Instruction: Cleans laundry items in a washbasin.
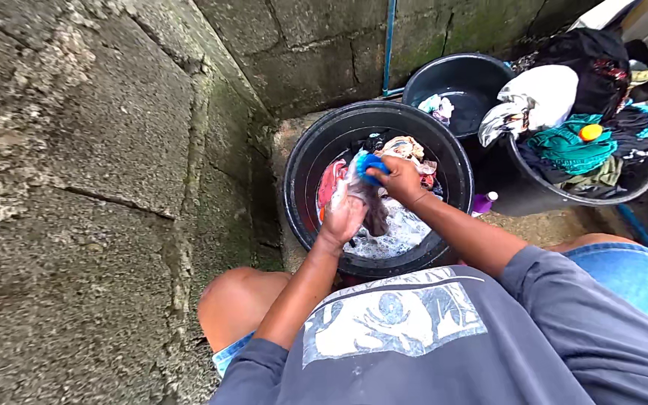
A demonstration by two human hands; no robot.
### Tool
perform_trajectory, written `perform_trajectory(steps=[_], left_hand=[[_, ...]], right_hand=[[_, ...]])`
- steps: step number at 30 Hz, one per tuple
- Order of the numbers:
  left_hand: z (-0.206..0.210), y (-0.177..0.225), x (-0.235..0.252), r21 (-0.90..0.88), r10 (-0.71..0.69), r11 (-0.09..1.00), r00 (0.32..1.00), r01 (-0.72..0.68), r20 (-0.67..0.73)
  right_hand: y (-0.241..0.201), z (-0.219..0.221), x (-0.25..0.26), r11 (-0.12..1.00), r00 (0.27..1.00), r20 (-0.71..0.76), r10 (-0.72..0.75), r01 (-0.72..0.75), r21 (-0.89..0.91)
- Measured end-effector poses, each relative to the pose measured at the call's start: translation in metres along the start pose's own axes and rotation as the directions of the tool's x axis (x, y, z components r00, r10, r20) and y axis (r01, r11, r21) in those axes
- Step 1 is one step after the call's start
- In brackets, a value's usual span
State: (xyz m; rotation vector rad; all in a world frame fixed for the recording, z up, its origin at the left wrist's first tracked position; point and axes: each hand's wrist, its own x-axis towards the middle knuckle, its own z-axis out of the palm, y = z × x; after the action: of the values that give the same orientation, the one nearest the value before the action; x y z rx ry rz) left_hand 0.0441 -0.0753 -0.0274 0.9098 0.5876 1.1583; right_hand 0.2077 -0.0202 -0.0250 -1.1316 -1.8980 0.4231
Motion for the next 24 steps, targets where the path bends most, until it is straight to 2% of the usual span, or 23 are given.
perform_trajectory(steps=[1,2,3,5,6,8,10,11,14,15,16,19,22,24], left_hand=[[0.000,0.001,0.003,-0.007,0.002,1.000,1.000,-0.002,0.014],[-0.002,-0.002,0.002,0.010,0.012,1.000,1.000,-0.012,0.006],[-0.003,-0.006,-0.002,0.049,0.026,0.998,0.999,-0.025,-0.029],[-0.002,-0.008,-0.010,0.147,0.074,0.988,0.987,-0.052,-0.146],[-0.001,-0.006,-0.010,0.127,0.080,0.990,0.985,-0.060,-0.154],[0.001,-0.001,-0.005,0.037,0.046,0.998,0.996,-0.043,-0.075],[0.000,0.001,0.002,0.010,0.017,1.000,1.000,-0.017,-0.021],[-0.002,-0.001,0.002,0.024,0.020,1.000,0.999,-0.019,-0.026],[-0.002,-0.007,-0.011,0.152,0.079,0.987,0.984,-0.054,-0.158],[-0.003,-0.005,-0.011,0.111,0.084,0.992,0.986,-0.068,-0.147],[-0.003,-0.001,-0.008,0.041,0.075,0.997,0.991,-0.071,-0.107],[-0.002,0.020,0.000,-0.032,0.080,0.996,0.997,-0.081,-0.007],[-0.006,0.018,-0.003,-0.090,0.087,0.991,0.987,-0.100,-0.136],[-0.012,-0.002,0.005,-0.166,-0.033,0.986,0.957,-0.016,-0.288]], right_hand=[[0.000,-0.005,0.002,0.999,0.999,-0.010,0.039,-0.040,-0.024],[-0.013,-0.008,-0.003,1.000,1.000,-0.025,-0.005,0.004,-0.026],[-0.034,-0.006,-0.012,0.994,0.993,-0.035,-0.109,0.109,0.000],[-0.057,0.007,-0.016,0.926,0.926,-0.079,-0.368,0.373,0.053],[-0.052,0.012,-0.014,0.911,0.913,-0.081,-0.400,0.405,0.075],[-0.022,0.009,-0.006,0.975,0.976,-0.021,-0.216,0.217,0.042],[-0.005,-0.001,0.001,0.997,0.998,-0.002,-0.055,0.055,-0.045],[-0.013,-0.003,-0.002,0.996,0.998,-0.016,-0.069,0.068,-0.054],[-0.052,0.010,-0.017,0.931,0.931,-0.076,-0.358,0.362,0.048],[-0.049,0.015,-0.017,0.916,0.917,-0.089,-0.389,0.396,0.066],[-0.039,0.015,-0.015,0.938,0.939,-0.075,-0.335,0.340,0.068],[0.003,-0.004,-0.004,0.998,0.998,-0.030,-0.056,0.055,-0.034],[0.012,-0.018,-0.005,0.989,0.989,-0.049,0.139,-0.142,-0.047],[0.013,-0.017,-0.001,0.980,0.981,-0.027,0.194,-0.195,-0.048]])
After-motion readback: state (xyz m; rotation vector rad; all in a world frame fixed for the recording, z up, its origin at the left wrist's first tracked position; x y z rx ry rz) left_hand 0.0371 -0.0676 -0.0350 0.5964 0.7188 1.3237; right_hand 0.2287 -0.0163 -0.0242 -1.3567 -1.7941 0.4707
